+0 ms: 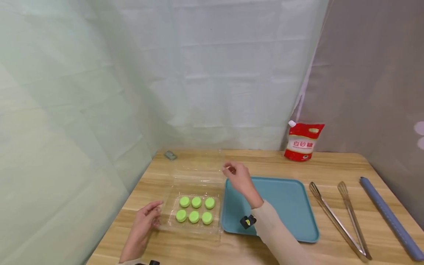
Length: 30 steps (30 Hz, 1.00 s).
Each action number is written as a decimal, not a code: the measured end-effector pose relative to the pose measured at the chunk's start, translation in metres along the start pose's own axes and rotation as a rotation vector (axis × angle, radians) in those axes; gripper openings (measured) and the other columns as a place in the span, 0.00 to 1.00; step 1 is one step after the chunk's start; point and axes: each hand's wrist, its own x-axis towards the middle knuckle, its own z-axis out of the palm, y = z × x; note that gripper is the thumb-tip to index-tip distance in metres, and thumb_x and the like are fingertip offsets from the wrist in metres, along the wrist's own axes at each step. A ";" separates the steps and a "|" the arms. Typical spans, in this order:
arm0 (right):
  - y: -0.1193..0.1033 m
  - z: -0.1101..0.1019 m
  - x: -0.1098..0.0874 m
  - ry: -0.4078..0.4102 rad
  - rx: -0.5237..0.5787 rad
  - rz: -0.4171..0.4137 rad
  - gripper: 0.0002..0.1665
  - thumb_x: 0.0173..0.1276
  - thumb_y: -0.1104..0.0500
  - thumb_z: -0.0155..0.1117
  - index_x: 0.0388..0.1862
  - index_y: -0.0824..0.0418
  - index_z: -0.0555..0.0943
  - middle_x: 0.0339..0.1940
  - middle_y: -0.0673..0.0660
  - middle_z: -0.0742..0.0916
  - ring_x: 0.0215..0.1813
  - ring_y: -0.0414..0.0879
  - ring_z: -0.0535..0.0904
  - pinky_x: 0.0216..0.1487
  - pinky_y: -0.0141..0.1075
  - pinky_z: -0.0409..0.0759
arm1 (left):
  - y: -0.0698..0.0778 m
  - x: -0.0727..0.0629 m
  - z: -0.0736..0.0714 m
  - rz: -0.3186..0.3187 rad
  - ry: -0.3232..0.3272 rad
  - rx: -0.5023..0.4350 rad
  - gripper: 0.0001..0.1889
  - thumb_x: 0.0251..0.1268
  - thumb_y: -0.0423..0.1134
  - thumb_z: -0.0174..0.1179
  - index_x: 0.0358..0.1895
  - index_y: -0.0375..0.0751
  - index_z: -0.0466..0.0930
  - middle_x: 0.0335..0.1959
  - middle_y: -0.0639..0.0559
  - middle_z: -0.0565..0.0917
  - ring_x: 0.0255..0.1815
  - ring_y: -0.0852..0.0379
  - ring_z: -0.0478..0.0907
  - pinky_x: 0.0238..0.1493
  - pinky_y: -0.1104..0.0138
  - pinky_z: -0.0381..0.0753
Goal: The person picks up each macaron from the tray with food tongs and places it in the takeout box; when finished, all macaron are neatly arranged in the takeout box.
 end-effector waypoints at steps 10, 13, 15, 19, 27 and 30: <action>-0.016 -0.003 -0.026 -0.078 0.108 -0.017 0.17 0.78 0.61 0.57 0.55 0.75 0.78 0.33 0.65 0.86 0.31 0.50 0.85 0.37 0.40 0.85 | 0.003 0.004 0.001 -0.010 -0.012 -0.003 0.21 0.68 0.22 0.51 0.63 0.20 0.71 0.38 0.47 0.77 0.24 0.61 0.69 0.24 0.73 0.71; -0.021 -0.001 -0.037 -0.079 0.129 -0.002 0.17 0.78 0.59 0.57 0.55 0.73 0.79 0.32 0.63 0.87 0.33 0.52 0.86 0.40 0.44 0.85 | 0.003 0.002 0.000 -0.016 -0.016 -0.006 0.21 0.68 0.23 0.51 0.63 0.20 0.71 0.38 0.46 0.77 0.24 0.61 0.68 0.24 0.72 0.71; -0.024 0.002 -0.045 -0.081 0.148 0.013 0.17 0.78 0.59 0.57 0.56 0.72 0.78 0.33 0.62 0.87 0.35 0.55 0.87 0.41 0.48 0.85 | 0.002 0.000 -0.001 -0.018 -0.015 -0.010 0.21 0.67 0.23 0.51 0.63 0.20 0.71 0.38 0.46 0.76 0.24 0.61 0.68 0.24 0.72 0.70; -0.031 0.005 -0.062 -0.082 0.214 0.051 0.17 0.78 0.62 0.54 0.57 0.73 0.78 0.36 0.63 0.88 0.37 0.57 0.87 0.43 0.49 0.85 | 0.002 -0.001 -0.003 -0.024 -0.012 -0.031 0.22 0.66 0.23 0.51 0.63 0.20 0.71 0.36 0.45 0.76 0.22 0.62 0.67 0.23 0.72 0.69; -0.036 0.017 -0.096 -0.074 0.505 0.255 0.27 0.81 0.54 0.53 0.64 0.76 0.72 0.45 0.67 0.87 0.42 0.53 0.87 0.47 0.42 0.85 | 0.003 0.001 -0.003 -0.061 -0.014 -0.016 0.22 0.66 0.23 0.51 0.64 0.21 0.70 0.38 0.44 0.77 0.24 0.60 0.68 0.24 0.71 0.71; -0.034 0.023 -0.107 -0.060 0.591 0.352 0.29 0.79 0.54 0.56 0.67 0.75 0.70 0.45 0.62 0.88 0.42 0.51 0.87 0.50 0.45 0.84 | 0.002 0.001 -0.004 -0.071 -0.011 -0.020 0.22 0.68 0.24 0.51 0.64 0.22 0.71 0.36 0.46 0.77 0.24 0.60 0.68 0.24 0.71 0.72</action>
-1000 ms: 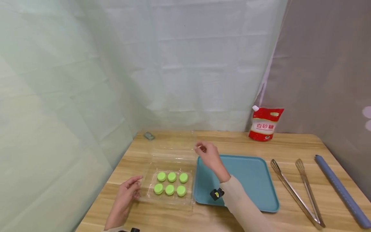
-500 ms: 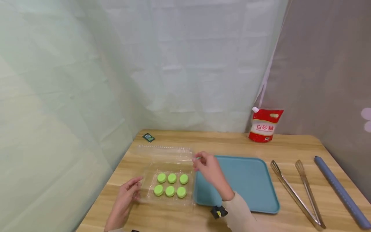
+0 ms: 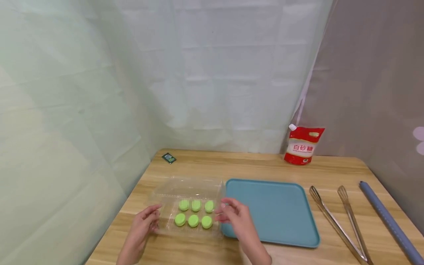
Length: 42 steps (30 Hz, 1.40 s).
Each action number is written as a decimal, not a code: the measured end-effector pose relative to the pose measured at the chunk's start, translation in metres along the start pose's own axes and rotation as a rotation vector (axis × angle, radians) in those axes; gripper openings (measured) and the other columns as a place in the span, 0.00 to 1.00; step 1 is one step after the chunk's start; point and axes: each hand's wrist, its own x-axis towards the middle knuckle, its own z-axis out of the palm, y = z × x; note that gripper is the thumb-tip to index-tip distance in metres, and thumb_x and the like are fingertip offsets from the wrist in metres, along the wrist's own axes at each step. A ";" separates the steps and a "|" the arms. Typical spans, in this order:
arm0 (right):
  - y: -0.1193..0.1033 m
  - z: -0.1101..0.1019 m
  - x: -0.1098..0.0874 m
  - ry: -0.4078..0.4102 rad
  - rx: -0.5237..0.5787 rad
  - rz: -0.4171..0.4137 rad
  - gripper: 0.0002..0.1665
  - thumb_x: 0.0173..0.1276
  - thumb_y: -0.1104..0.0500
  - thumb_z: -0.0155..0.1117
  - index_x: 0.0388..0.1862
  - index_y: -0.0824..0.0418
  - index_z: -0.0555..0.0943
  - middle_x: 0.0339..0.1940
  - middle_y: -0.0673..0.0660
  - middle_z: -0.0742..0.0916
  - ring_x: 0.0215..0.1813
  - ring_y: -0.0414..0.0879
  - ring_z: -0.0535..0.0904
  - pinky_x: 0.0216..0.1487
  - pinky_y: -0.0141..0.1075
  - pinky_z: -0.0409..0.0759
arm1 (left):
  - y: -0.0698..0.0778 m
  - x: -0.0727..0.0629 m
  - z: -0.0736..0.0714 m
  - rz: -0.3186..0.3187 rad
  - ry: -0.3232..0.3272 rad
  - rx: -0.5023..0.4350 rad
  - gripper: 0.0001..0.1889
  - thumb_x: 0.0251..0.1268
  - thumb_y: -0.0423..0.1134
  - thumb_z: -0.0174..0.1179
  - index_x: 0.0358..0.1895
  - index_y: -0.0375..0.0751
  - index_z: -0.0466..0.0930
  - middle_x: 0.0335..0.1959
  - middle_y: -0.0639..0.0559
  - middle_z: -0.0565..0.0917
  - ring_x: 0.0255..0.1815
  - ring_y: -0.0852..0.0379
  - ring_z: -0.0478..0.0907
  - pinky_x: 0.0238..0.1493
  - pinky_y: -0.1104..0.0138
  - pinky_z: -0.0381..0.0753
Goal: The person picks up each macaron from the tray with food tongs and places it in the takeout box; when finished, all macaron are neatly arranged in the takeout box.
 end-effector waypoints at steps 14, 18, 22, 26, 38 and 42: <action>0.038 0.001 -0.020 0.000 -0.091 0.022 0.31 0.70 0.71 0.59 0.68 0.80 0.63 0.32 0.60 0.86 0.33 0.50 0.84 0.38 0.37 0.83 | -0.001 0.003 -0.003 -0.023 0.006 -0.019 0.19 0.72 0.28 0.52 0.63 0.25 0.71 0.38 0.49 0.81 0.29 0.58 0.73 0.27 0.69 0.76; 0.046 0.004 -0.021 0.062 -0.125 0.020 0.31 0.63 0.72 0.59 0.64 0.81 0.65 0.25 0.57 0.83 0.28 0.47 0.81 0.33 0.36 0.82 | -0.003 0.005 -0.007 -0.038 0.003 -0.047 0.13 0.75 0.31 0.48 0.56 0.32 0.76 0.41 0.50 0.82 0.34 0.58 0.77 0.30 0.68 0.78; 0.049 0.007 -0.020 0.111 -0.140 0.069 0.29 0.60 0.71 0.59 0.61 0.80 0.68 0.20 0.54 0.80 0.24 0.46 0.79 0.30 0.38 0.81 | -0.001 0.004 -0.010 -0.051 0.014 -0.050 0.09 0.77 0.32 0.48 0.46 0.38 0.79 0.38 0.53 0.79 0.35 0.59 0.78 0.29 0.68 0.79; 0.056 0.006 -0.019 0.121 -0.137 0.091 0.23 0.63 0.68 0.62 0.55 0.78 0.71 0.17 0.52 0.78 0.21 0.44 0.76 0.27 0.36 0.78 | 0.000 0.004 -0.011 -0.051 0.020 -0.017 0.07 0.75 0.32 0.52 0.48 0.37 0.79 0.37 0.53 0.80 0.34 0.60 0.77 0.27 0.69 0.78; 0.062 0.005 -0.021 0.036 -0.121 0.147 0.15 0.71 0.62 0.60 0.26 0.71 0.79 0.19 0.50 0.78 0.21 0.40 0.74 0.26 0.31 0.76 | 0.001 0.005 -0.009 -0.021 0.024 -0.036 0.10 0.70 0.26 0.55 0.52 0.31 0.78 0.38 0.47 0.85 0.33 0.58 0.81 0.27 0.69 0.80; 0.061 0.005 -0.021 0.042 -0.118 0.130 0.14 0.70 0.64 0.62 0.26 0.72 0.78 0.19 0.51 0.78 0.22 0.41 0.74 0.25 0.31 0.76 | 0.002 0.004 -0.009 -0.023 0.028 -0.025 0.10 0.71 0.26 0.56 0.52 0.31 0.78 0.38 0.48 0.84 0.32 0.59 0.81 0.27 0.70 0.80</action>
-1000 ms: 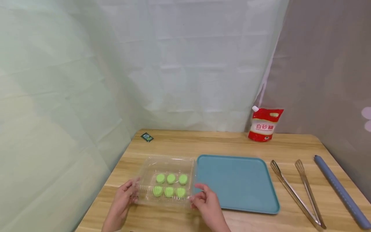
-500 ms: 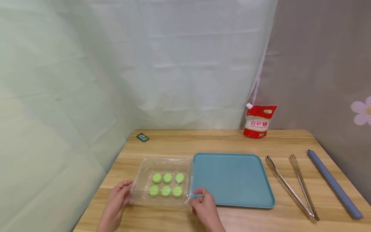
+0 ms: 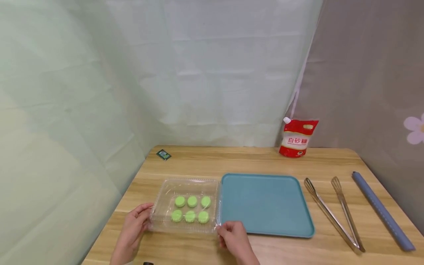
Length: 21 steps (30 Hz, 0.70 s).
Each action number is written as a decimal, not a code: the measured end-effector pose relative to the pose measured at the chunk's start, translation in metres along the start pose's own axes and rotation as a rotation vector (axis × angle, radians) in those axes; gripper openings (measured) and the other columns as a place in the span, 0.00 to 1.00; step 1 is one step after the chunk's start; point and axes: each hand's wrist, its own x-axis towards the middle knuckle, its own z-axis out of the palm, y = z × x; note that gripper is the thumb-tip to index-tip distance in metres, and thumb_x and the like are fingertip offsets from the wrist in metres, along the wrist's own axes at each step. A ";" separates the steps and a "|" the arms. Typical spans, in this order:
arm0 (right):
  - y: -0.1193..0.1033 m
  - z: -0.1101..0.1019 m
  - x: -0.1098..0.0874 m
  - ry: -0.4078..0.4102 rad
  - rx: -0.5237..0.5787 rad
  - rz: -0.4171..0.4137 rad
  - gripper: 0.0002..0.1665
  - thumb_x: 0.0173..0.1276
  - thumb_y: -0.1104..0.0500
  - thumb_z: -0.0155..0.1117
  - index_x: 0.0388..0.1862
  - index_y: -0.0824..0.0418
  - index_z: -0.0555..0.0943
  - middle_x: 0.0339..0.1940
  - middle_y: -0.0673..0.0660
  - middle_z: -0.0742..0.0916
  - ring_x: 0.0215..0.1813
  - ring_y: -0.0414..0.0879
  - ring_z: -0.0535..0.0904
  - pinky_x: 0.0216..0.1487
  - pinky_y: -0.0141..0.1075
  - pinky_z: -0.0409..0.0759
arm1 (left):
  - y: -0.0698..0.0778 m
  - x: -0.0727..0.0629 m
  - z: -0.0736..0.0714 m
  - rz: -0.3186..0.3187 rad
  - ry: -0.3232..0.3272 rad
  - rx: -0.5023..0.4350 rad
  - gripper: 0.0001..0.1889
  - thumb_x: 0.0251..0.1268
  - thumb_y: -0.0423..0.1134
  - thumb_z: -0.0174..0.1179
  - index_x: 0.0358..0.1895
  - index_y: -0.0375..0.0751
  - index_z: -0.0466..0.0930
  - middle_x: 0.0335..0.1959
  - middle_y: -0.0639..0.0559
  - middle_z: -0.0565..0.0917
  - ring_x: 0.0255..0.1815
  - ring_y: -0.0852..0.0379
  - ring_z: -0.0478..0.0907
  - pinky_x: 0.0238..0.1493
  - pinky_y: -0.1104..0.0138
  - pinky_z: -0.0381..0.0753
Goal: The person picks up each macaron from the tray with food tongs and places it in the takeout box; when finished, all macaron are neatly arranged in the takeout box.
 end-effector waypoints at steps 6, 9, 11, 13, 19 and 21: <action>0.000 -0.002 0.001 -0.023 -0.004 -0.008 0.14 0.72 0.65 0.60 0.25 0.71 0.76 0.19 0.52 0.77 0.22 0.42 0.73 0.25 0.31 0.76 | 0.001 0.000 0.002 0.005 0.005 0.016 0.11 0.71 0.26 0.56 0.54 0.30 0.78 0.38 0.49 0.83 0.33 0.59 0.80 0.28 0.70 0.79; -0.003 -0.004 0.003 -0.037 -0.011 -0.008 0.15 0.73 0.64 0.60 0.26 0.71 0.76 0.19 0.52 0.77 0.22 0.42 0.72 0.25 0.31 0.76 | 0.001 0.001 0.003 0.008 0.005 0.009 0.11 0.72 0.27 0.55 0.53 0.30 0.78 0.38 0.49 0.83 0.33 0.59 0.79 0.28 0.70 0.79; -0.005 -0.005 0.004 -0.036 -0.028 -0.011 0.15 0.72 0.63 0.61 0.26 0.71 0.76 0.18 0.51 0.77 0.22 0.42 0.72 0.25 0.32 0.75 | 0.001 0.002 0.004 0.003 0.005 -0.001 0.10 0.72 0.27 0.55 0.53 0.31 0.78 0.38 0.49 0.83 0.33 0.59 0.79 0.29 0.70 0.78; -0.006 -0.006 0.005 -0.026 -0.060 -0.020 0.16 0.72 0.63 0.62 0.25 0.72 0.77 0.16 0.51 0.77 0.21 0.42 0.72 0.24 0.32 0.74 | 0.001 0.003 0.005 -0.008 0.009 -0.005 0.10 0.72 0.27 0.55 0.53 0.32 0.78 0.38 0.50 0.84 0.33 0.59 0.79 0.29 0.70 0.78; -0.006 -0.005 0.012 0.023 -0.110 -0.033 0.15 0.70 0.62 0.63 0.27 0.73 0.79 0.15 0.50 0.77 0.20 0.42 0.73 0.24 0.32 0.75 | 0.003 0.006 0.009 0.000 0.019 0.046 0.13 0.72 0.29 0.57 0.56 0.30 0.77 0.39 0.49 0.85 0.33 0.59 0.78 0.28 0.71 0.76; -0.006 -0.005 0.013 0.032 -0.101 -0.029 0.14 0.70 0.62 0.62 0.28 0.74 0.80 0.17 0.50 0.77 0.21 0.41 0.73 0.25 0.32 0.77 | 0.005 0.007 0.011 0.016 0.021 0.067 0.13 0.72 0.29 0.57 0.55 0.29 0.77 0.39 0.48 0.85 0.32 0.58 0.78 0.27 0.70 0.77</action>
